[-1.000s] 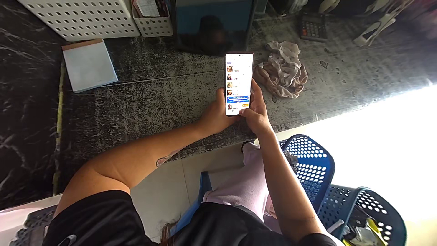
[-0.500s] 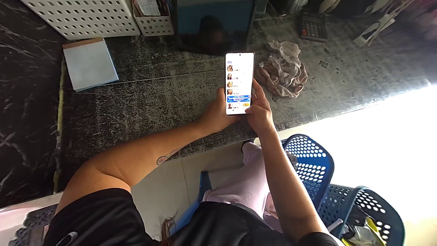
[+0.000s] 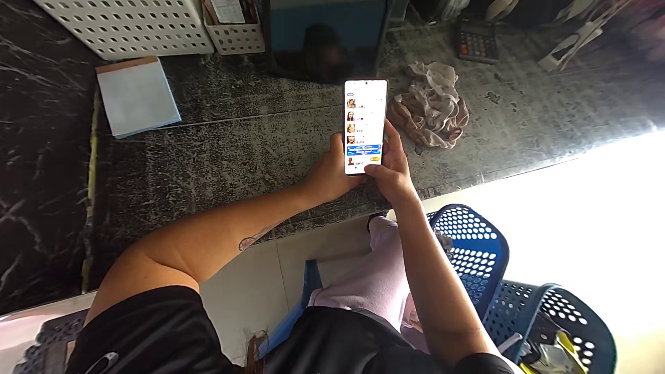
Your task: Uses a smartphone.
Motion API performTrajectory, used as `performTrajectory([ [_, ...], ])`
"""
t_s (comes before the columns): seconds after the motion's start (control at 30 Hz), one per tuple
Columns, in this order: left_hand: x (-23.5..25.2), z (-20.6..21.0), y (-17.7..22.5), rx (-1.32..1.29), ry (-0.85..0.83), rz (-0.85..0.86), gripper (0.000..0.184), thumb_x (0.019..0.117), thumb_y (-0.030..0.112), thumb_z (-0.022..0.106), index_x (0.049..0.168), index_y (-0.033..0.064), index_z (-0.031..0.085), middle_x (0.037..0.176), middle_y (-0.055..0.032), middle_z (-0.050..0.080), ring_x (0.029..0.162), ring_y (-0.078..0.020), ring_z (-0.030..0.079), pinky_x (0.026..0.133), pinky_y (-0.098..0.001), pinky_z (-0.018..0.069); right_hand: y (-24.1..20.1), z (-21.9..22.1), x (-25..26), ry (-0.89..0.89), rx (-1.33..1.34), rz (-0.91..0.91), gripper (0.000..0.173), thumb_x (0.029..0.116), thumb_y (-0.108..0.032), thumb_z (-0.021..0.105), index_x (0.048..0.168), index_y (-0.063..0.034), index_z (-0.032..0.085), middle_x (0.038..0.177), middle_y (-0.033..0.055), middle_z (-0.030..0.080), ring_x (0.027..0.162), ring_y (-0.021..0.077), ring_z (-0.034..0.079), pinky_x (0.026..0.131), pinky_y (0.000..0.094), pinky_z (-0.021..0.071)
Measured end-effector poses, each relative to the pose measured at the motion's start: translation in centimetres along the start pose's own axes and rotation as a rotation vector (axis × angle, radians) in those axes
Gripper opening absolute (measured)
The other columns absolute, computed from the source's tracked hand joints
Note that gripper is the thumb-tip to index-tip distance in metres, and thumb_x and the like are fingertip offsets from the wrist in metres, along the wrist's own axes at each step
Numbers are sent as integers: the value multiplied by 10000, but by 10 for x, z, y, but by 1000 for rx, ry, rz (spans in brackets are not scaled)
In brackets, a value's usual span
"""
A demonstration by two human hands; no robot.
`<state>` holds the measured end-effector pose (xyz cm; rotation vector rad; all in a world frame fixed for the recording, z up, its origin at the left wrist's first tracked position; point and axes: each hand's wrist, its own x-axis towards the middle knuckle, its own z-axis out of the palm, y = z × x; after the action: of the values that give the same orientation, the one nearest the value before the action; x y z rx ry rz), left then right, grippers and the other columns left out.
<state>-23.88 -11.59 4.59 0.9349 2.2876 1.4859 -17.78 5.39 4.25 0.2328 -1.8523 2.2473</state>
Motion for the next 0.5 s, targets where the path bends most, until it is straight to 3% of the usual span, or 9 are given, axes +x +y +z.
performTrajectory([
  [0.1,0,0,2,12,4,-16,1019,738,270,927,1478,24,269,1110,-152,697,1035,-241,720,919,-467,592,0,-1,0,8,45,-10,855,815,26,487,1593,-51,139,1417,153,553,1185,237,650,981,455,572],
  [0.37,1,0,2,-23,-12,-35,1029,737,240,927,1489,48,251,1136,-143,698,1050,-226,720,928,-458,594,0,0,1,57,89,18,774,864,89,388,1599,-69,206,1372,139,602,1154,222,667,978,449,572],
  [0.5,1,-1,5,-13,-15,-68,1028,732,236,936,1483,47,259,1124,-147,695,1047,-233,718,934,-455,588,-1,-1,1,32,99,26,795,853,14,392,1612,-77,171,1402,134,572,1189,217,641,1004,443,552],
])
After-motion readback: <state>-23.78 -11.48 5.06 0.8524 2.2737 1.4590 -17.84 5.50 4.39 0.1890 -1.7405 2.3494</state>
